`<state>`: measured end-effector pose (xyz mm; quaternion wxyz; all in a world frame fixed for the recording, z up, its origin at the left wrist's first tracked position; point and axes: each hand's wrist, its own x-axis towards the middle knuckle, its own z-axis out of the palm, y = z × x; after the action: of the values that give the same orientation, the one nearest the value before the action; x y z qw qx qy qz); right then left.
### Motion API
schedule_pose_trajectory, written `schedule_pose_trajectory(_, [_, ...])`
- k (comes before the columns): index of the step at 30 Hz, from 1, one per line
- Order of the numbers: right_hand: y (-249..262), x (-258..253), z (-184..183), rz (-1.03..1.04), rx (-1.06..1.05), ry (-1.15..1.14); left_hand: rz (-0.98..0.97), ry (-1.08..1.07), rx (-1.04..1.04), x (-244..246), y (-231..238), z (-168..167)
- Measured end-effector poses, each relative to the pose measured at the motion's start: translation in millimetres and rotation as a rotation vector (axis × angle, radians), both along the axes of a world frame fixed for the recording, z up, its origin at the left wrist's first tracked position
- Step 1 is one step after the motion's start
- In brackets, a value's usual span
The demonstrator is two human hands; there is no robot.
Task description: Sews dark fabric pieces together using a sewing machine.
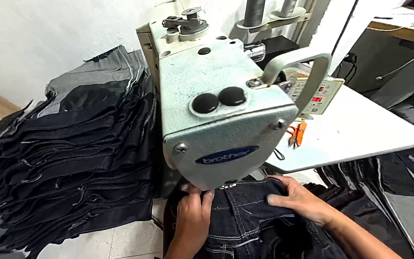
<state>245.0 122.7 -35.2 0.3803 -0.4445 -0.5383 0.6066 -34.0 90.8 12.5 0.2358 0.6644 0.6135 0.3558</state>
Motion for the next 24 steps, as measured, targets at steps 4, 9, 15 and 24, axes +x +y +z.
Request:
schedule_pose_trajectory(4, [23.6, -19.5, 22.1, -0.16, -0.123, 0.023, 0.009, 0.038, 0.001, -2.7, 23.1, 1.2])
schedule_pose_trajectory(9, [32.8, -18.2, 36.9, -0.1, -0.183, 0.059, -0.101, 0.121, -0.045, -19.7, 32.7, 0.9])
schedule_pose_trajectory(15, [25.6, -18.7, 40.9, -0.134, -0.158, 0.052, -0.027, 0.289, -0.162, -14.8, 35.9, 3.1])
schedule_pose_trajectory(24, [13.6, -18.3, 57.0, -0.092, -0.111, 0.073, -0.044, 0.313, -0.151, -14.8, 30.5, 4.1])
